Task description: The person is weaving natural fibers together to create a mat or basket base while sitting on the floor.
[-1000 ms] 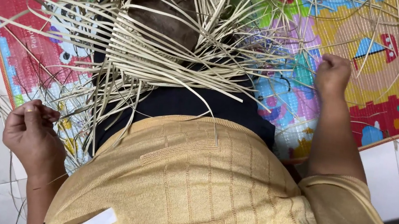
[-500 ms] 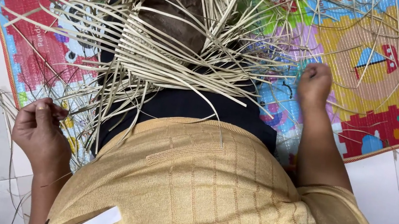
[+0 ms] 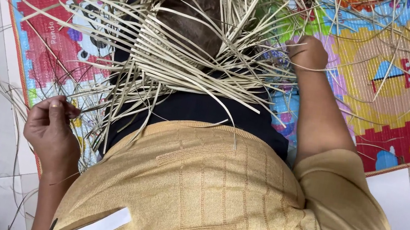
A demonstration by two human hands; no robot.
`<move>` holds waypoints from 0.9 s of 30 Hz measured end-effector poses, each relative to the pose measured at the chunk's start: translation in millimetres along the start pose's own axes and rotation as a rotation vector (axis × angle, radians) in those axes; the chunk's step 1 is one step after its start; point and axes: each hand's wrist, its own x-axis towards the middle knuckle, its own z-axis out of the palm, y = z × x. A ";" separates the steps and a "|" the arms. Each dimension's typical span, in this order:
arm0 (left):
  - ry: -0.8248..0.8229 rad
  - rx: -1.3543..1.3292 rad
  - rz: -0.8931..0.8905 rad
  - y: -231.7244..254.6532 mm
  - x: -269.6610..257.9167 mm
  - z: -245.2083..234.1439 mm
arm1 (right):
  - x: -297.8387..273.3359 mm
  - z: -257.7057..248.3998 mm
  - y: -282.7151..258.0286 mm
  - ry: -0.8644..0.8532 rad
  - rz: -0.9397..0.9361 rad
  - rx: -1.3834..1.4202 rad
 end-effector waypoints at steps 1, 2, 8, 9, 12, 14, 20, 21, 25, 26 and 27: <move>-0.002 0.007 -0.002 0.9 -0.4 0.3 | -0.4 7.2 4.2 0.054 0.010 0.058; -0.004 0.015 -0.006 2.0 -1.1 0.1 | -1.1 14.5 8.1 0.107 0.021 0.115; -0.037 -0.040 0.020 -5.9 1.3 -0.9 | 13.7 57.0 63.9 0.136 -0.033 0.454; -0.037 -0.040 0.020 -4.6 1.2 0.6 | 6.3 49.0 57.1 0.135 -0.033 0.454; -0.025 0.030 0.009 -1.6 1.0 5.0 | -8.5 27.7 33.2 -0.032 0.031 0.426; -0.025 0.021 0.012 -1.1 0.6 6.9 | -13.5 17.9 15.1 -0.080 0.198 0.206; -0.027 0.057 0.045 7.8 -0.7 4.3 | 7.3 38.9 34.0 0.024 0.108 0.283; -0.020 0.057 0.047 7.4 -0.2 3.9 | 8.1 40.4 33.9 0.023 0.100 0.285; -0.018 0.040 0.081 -3.2 0.7 5.5 | -12.6 3.5 -4.8 -0.055 0.237 0.162; -0.012 0.034 0.125 -8.0 0.7 6.9 | -22.9 -16.1 -24.7 -0.142 0.298 0.077; -0.011 0.033 0.123 -7.5 -0.3 8.0 | -17.9 -9.3 -22.3 -0.143 0.298 0.075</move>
